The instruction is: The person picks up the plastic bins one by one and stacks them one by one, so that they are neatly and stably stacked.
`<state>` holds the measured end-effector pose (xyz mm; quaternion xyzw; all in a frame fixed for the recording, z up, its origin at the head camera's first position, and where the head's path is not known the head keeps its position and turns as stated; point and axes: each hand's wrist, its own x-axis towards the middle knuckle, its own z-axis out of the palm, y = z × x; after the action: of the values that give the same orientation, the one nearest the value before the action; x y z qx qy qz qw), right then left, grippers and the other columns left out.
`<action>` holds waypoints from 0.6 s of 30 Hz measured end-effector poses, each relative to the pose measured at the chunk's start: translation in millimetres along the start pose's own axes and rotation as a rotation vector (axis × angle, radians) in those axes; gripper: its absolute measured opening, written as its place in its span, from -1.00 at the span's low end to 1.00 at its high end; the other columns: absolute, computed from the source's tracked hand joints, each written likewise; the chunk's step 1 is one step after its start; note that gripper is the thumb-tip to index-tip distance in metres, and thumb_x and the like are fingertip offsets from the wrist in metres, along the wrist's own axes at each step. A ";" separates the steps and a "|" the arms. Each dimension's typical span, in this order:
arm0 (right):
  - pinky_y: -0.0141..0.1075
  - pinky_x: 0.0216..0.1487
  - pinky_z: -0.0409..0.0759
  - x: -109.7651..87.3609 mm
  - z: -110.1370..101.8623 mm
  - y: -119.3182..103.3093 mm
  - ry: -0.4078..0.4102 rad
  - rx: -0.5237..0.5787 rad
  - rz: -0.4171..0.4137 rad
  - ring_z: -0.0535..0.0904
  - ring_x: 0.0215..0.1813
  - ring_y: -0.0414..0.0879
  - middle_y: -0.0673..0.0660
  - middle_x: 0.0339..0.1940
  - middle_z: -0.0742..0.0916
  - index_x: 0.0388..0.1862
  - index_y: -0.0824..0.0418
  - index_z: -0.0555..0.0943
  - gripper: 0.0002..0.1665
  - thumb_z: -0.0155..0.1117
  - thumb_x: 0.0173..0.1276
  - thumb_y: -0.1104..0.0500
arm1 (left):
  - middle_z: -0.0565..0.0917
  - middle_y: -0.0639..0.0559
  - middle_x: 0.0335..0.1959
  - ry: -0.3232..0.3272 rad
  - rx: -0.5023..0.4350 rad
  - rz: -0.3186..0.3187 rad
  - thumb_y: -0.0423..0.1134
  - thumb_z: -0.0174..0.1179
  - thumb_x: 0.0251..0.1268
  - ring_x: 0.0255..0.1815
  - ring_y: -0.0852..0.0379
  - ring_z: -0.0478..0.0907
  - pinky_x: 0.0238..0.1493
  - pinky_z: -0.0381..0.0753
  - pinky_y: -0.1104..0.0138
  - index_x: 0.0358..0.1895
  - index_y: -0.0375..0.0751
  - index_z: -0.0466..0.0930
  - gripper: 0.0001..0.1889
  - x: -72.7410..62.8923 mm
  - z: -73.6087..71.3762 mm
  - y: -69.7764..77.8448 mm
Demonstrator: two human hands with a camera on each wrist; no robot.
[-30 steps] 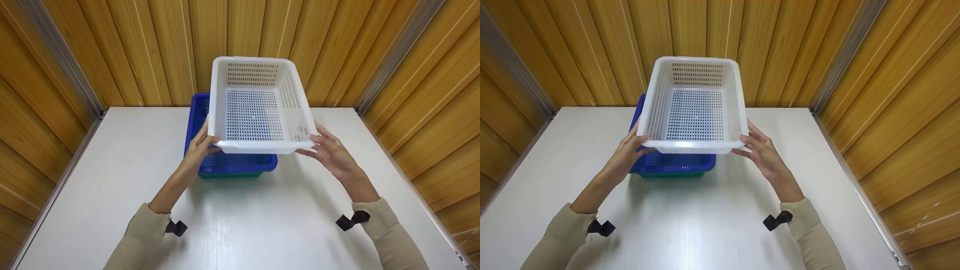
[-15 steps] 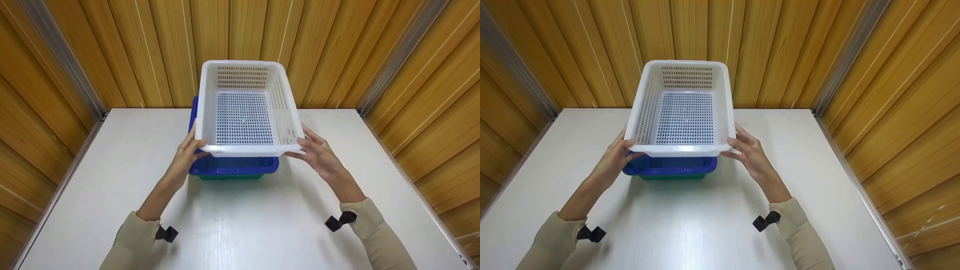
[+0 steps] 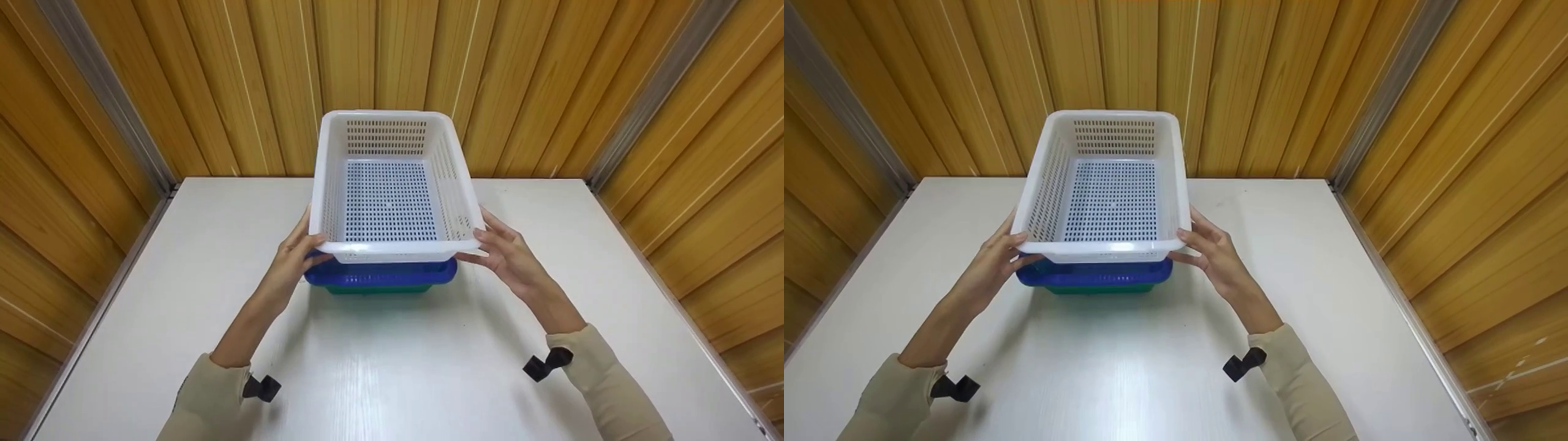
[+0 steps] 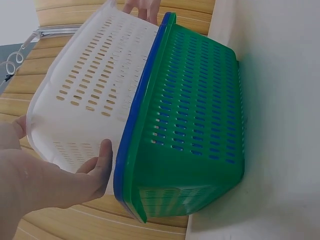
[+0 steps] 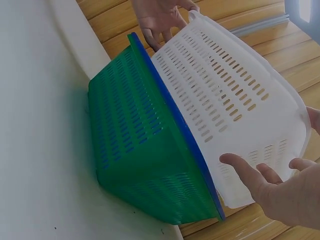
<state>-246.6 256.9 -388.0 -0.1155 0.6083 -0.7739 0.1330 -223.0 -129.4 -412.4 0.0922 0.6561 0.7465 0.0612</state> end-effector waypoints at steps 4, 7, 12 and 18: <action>0.18 0.38 0.51 -1.6 0.7 -0.6 -0.006 -0.003 0.000 0.46 0.48 0.25 0.20 0.61 0.38 0.66 -0.01 0.20 -0.29 0.04 0.59 0.26 | 0.15 0.00 0.66 0.001 0.007 -0.025 -0.12 0.05 0.58 0.60 -0.11 0.25 0.51 0.40 0.00 0.67 0.32 -0.11 -0.25 -1.3 -2.5 2.4; 0.12 0.41 0.51 -2.9 1.5 -1.6 -0.011 -0.007 -0.003 0.41 0.51 0.24 0.18 0.63 0.36 0.66 -0.02 0.18 -0.28 0.03 0.60 0.26 | 0.19 -0.06 0.65 0.004 0.014 -0.034 -0.13 0.07 0.57 0.58 -0.14 0.28 0.52 0.39 0.00 0.67 0.29 -0.10 -0.24 -1.2 -4.1 4.0; -0.03 0.64 0.20 -3.9 2.3 -2.9 -0.025 -0.073 -0.003 0.15 0.68 0.03 0.03 0.71 0.20 0.69 0.01 0.08 -0.26 0.01 0.62 0.23 | 0.21 -0.06 0.64 0.021 0.053 -0.050 -0.08 0.10 0.54 0.60 -0.14 0.23 0.65 0.04 -0.14 0.66 0.32 -0.05 -0.25 -1.9 -6.5 7.3; -0.02 0.72 -0.10 -4.3 1.8 -3.6 -0.035 -0.107 -0.003 -0.05 0.73 -0.06 -0.03 0.74 0.10 0.70 0.02 0.04 -0.23 0.02 0.62 0.22 | 0.15 0.10 0.67 0.030 0.114 -0.030 0.00 0.14 0.50 0.73 -0.05 -0.19 0.58 -0.44 -0.34 0.63 0.41 0.02 -0.26 -2.8 -8.9 8.8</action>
<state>-242.1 257.5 -384.2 -0.1368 0.6461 -0.7384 0.1361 -221.9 -139.8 -404.9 0.0743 0.6996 0.7084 0.0571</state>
